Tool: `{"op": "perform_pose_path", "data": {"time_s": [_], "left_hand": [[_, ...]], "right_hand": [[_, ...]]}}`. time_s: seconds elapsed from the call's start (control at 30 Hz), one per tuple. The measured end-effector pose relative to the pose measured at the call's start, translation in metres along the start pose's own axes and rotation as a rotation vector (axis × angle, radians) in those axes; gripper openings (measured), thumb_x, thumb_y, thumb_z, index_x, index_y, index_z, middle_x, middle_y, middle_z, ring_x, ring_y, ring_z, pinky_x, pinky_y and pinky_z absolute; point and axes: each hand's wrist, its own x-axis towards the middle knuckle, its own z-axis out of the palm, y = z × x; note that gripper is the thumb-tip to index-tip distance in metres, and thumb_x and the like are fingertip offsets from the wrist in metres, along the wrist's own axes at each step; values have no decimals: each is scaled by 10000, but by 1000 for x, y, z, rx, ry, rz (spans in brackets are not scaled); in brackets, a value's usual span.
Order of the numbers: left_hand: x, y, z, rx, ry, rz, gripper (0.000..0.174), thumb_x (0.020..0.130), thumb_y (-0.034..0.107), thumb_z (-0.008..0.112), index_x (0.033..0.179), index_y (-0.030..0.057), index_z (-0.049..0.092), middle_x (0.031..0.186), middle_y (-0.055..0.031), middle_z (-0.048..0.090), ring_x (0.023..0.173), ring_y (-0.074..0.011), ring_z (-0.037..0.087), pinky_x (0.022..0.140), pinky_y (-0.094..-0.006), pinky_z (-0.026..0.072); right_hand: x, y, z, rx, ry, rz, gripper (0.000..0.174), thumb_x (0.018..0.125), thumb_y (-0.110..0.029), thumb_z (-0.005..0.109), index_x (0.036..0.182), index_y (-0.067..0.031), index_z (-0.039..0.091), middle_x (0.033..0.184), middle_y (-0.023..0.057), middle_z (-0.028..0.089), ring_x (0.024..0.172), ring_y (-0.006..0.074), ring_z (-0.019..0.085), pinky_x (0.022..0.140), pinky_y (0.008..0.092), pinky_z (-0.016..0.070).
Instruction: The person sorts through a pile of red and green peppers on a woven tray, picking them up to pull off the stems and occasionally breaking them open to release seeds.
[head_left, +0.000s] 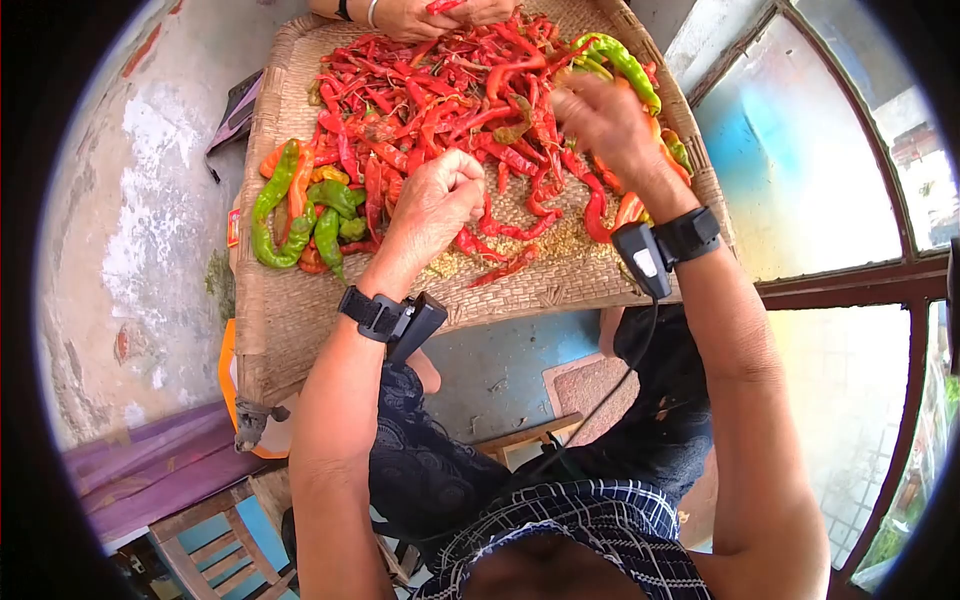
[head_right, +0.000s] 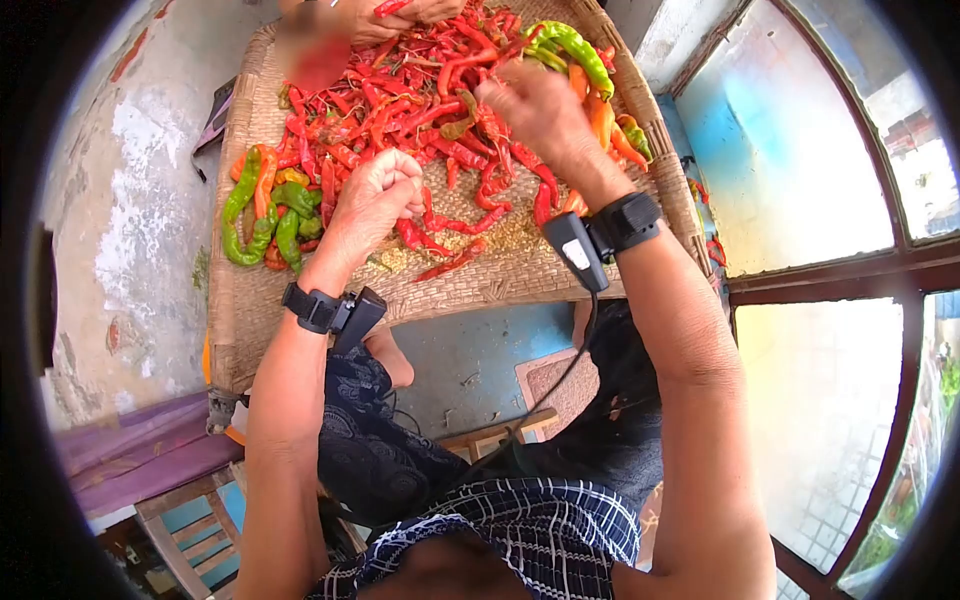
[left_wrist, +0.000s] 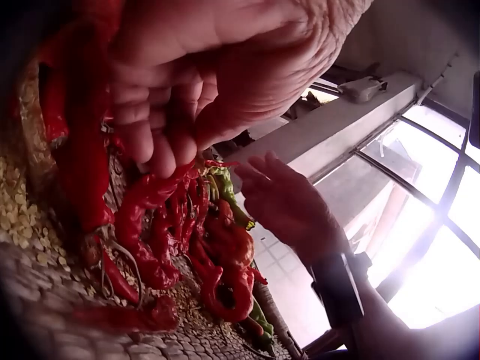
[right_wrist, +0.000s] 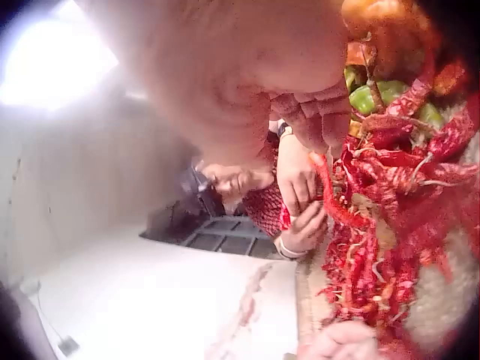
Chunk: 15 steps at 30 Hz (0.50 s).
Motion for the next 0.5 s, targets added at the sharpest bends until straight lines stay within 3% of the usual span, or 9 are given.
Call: {"op": "perform_pose_path", "data": {"time_s": [0.03, 0.1, 0.33, 0.4, 0.43, 0.47, 0.5], "left_hand": [[0, 2, 2, 2, -8, -6, 83, 866, 88, 531, 933, 41, 540, 738, -16, 586, 685, -100, 582, 637, -240, 480], [0, 4, 5, -72, 8, 42, 89, 893, 122, 530, 951, 55, 539, 775, -14, 595, 717, -101, 586, 663, -240, 477], [-5, 8, 0, 10, 24, -13, 161, 888, 129, 556, 1021, 39, 555, 830, -41, 622, 765, -126, 598, 682, -271, 482], [-3, -2, -2, 184, -33, 76, 170, 878, 123, 565, 1021, 31, 559, 846, -48, 625, 778, -129, 600, 688, -284, 486], [-3, -7, -2, 359, -92, 168, 180, 868, 118, 574, 1021, 24, 563, 862, -55, 627, 792, -132, 602, 694, -297, 490], [-4, -12, 4, 350, -96, 174, 186, 832, 99, 600, 996, 14, 582, 917, -101, 629, 813, -209, 629, 705, -352, 504], [-7, -15, 11, 346, -92, 173, 186, 832, 99, 600, 996, 14, 582, 917, -101, 629, 813, -209, 629, 705, -352, 504]], "right_hand": [[-9, -12, 4, 92, -258, 44, 506, 895, -382, 602, 1201, 16, 544, 826, 39, 621, 663, 96, 568, 524, 231, 454], [-28, -29, 25, 139, -422, 196, 428, 888, -369, 617, 1125, -13, 592, 789, 19, 629, 637, 90, 572, 518, 228, 455], [-27, -8, 33, 289, -621, 205, 300, 884, -256, 641, 1048, -9, 600, 804, 6, 641, 628, 75, 583, 523, 227, 457], [-16, -11, 12, -192, -775, -12, 307, 885, -233, 632, 1071, 5, 582, 796, 11, 635, 651, 71, 588, 551, 228, 470], [-13, -16, 3, -194, -780, -14, 307, 885, -233, 632, 1071, 5, 582, 796, 11, 635, 651, 71, 588, 551, 228, 470], [-11, -21, -5, 5, -534, 55, 316, 873, -227, 642, 1073, 10, 586, 812, 37, 644, 680, 85, 599, 584, 237, 481], [-8, -23, -11, 200, -281, 121, 325, 862, -220, 653, 1076, 16, 589, 828, 63, 653, 709, 99, 610, 617, 247, 493]]}}
